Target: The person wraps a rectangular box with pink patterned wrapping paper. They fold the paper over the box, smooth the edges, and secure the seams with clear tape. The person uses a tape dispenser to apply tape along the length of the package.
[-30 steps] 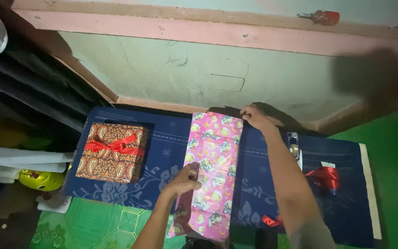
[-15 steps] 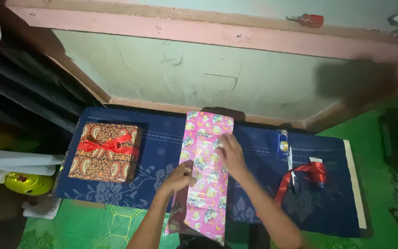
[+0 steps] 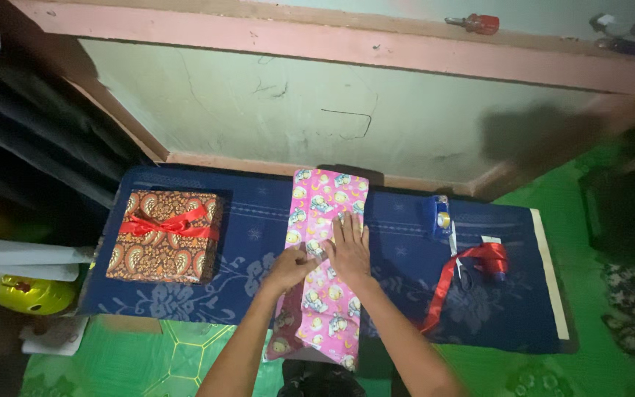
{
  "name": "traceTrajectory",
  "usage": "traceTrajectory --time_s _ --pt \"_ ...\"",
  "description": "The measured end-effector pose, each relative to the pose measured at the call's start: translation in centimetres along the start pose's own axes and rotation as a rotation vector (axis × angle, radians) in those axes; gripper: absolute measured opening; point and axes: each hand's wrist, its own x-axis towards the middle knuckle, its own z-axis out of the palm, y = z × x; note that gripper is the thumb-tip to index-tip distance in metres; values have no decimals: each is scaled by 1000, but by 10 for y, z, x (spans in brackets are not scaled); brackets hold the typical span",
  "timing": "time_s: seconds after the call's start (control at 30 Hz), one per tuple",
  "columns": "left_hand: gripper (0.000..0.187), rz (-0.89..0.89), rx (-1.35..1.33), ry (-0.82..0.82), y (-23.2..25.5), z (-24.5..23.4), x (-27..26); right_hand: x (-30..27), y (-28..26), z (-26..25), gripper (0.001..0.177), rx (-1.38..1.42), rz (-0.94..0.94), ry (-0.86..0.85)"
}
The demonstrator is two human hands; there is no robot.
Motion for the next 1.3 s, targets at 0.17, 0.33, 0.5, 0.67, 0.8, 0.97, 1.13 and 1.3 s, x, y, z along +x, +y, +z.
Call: traceTrajectory --time_s 0.17,0.33,0.5,0.67,0.8,0.97,1.13,1.3 --pt "26 150 29 225 -19 20 7 -1 -5 4 58 -44 29 -42" --pt "21 227 97 299 -26 27 7 -8 -14 4 59 -97 24 -64" --pt "21 203 182 306 -19 27 4 -19 -28 0 60 -75 34 -72" --pt "18 245 140 428 -5 27 -7 -27 -40 -3 56 -147 40 -95" --pt "15 285 -23 502 0 23 -26 -28 -41 -3 54 -115 13 -31" --pt "27 273 43 587 -14 13 -58 -30 -43 -2 55 -121 22 -35" --pt "58 170 -12 390 -39 22 -62 -32 -55 1 57 -112 59 -7" --pt "66 -16 -280 191 -48 34 -64 -35 -67 1 55 -60 68 -62"
